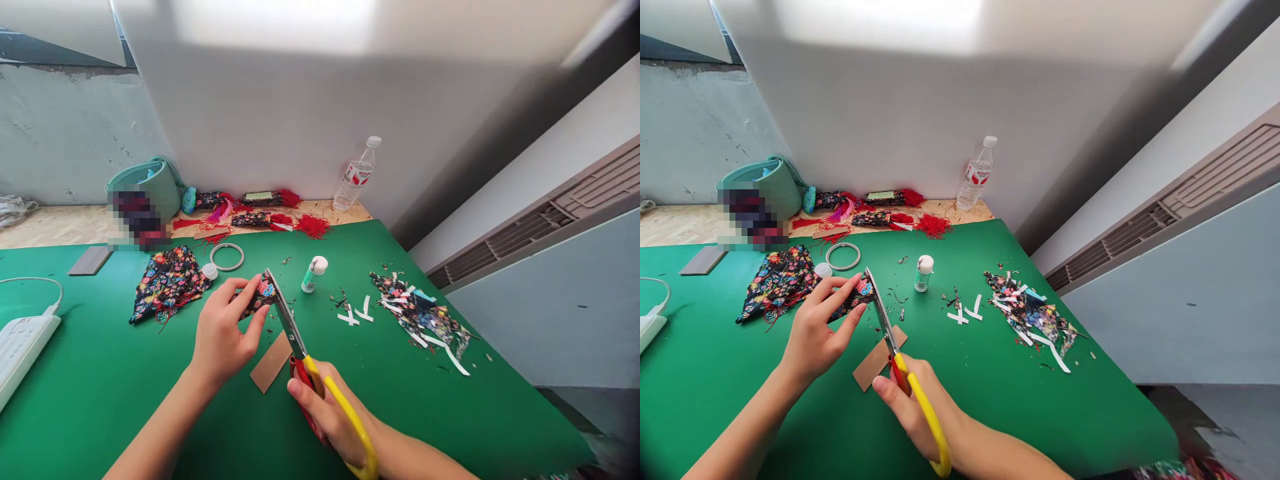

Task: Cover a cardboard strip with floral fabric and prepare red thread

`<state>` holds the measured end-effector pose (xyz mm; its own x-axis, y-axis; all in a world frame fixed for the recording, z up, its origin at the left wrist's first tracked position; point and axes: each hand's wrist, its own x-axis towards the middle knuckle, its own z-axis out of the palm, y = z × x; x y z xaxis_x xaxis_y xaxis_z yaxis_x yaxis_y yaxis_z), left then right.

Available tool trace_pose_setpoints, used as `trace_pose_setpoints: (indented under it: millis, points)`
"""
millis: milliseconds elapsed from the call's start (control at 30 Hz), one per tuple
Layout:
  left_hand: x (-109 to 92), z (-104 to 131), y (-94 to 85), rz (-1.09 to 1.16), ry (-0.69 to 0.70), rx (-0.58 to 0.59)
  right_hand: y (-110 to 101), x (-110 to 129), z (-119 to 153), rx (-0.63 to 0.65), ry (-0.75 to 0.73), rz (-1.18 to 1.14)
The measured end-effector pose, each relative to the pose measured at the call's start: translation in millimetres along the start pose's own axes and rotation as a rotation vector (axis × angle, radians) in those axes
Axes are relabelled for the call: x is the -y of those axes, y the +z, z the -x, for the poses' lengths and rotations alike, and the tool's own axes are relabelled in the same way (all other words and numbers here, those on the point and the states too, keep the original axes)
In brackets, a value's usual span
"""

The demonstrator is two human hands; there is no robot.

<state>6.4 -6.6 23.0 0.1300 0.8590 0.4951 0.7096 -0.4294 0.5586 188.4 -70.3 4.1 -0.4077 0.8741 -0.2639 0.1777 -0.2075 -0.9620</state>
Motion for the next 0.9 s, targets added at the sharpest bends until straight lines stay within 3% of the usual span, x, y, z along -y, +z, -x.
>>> trace_pose_setpoints:
  millis: [233, 567, 667, 833, 900]
  points:
    - [-1, 0, -1.1, 0.015, -0.001, 0.003, -2, -1, -5, -0.025, 0.001, 0.343]
    - [0, 1, 1.0, 0.043, -0.043, 0.01, -2, 3, -9, -0.049, 0.023, 0.292]
    - [-3, 1, 3.4, 0.194, -0.15, 0.037, -3, 4, -9, -0.019, 0.011, 0.175]
    - [-10, -3, 6.4, 0.68, -0.565, 0.092, -7, 3, -8, 0.006, -0.048, 0.058]
    - [-11, -4, 6.9, 0.855, -0.671, 0.088, -9, 2, -8, 0.014, -0.085, 0.047]
